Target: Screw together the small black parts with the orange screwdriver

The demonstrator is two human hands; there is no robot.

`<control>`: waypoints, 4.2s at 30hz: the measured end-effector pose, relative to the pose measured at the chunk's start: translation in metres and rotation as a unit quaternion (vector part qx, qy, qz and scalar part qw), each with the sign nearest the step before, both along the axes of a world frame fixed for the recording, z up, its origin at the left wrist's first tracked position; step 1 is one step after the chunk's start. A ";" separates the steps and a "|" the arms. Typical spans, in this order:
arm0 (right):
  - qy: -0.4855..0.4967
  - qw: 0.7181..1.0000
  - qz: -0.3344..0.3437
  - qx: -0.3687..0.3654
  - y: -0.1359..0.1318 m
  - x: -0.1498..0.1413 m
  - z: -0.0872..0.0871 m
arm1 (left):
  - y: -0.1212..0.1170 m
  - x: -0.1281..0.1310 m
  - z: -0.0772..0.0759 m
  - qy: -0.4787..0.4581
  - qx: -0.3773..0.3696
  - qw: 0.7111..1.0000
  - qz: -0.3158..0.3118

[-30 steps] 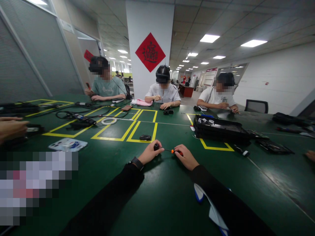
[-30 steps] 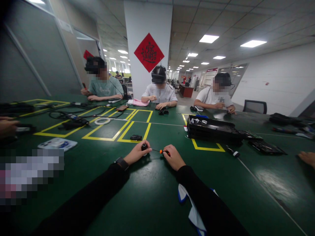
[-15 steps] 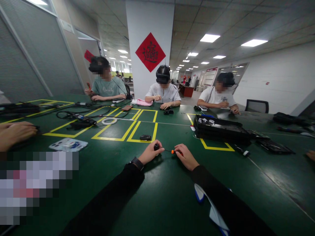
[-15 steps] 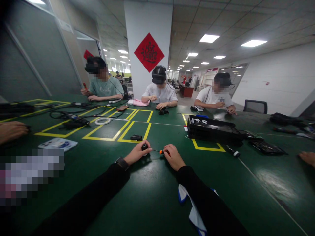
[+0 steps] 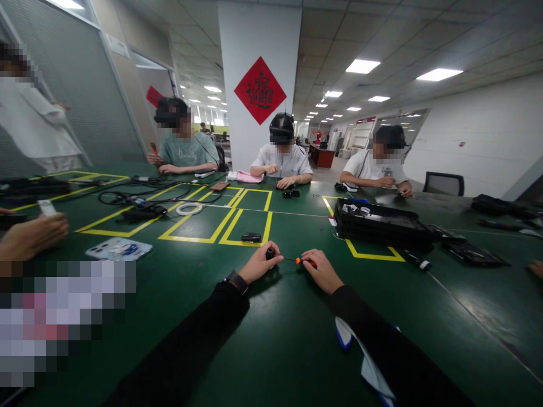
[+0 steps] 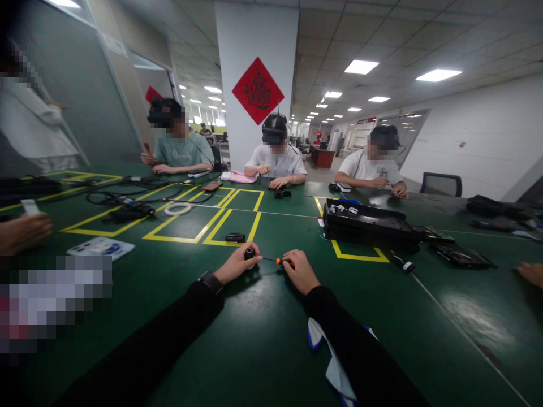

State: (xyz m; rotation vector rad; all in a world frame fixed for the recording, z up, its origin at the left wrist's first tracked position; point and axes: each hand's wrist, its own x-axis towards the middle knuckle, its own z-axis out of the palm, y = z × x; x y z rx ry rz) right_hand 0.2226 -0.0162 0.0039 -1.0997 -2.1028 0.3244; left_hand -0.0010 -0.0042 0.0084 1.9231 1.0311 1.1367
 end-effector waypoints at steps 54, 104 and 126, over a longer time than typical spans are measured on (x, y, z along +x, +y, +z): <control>-0.001 1.000 0.000 -0.024 -0.004 0.000 0.002 | -0.002 0.002 0.001 0.009 -0.005 1.000 0.007; 0.004 1.000 -0.009 -0.028 -0.005 -0.001 0.001 | -0.001 0.002 0.001 0.014 -0.003 1.000 0.003; -0.003 0.999 0.010 -0.042 -0.007 -0.002 0.006 | -0.001 0.001 0.001 0.001 -0.009 1.000 0.001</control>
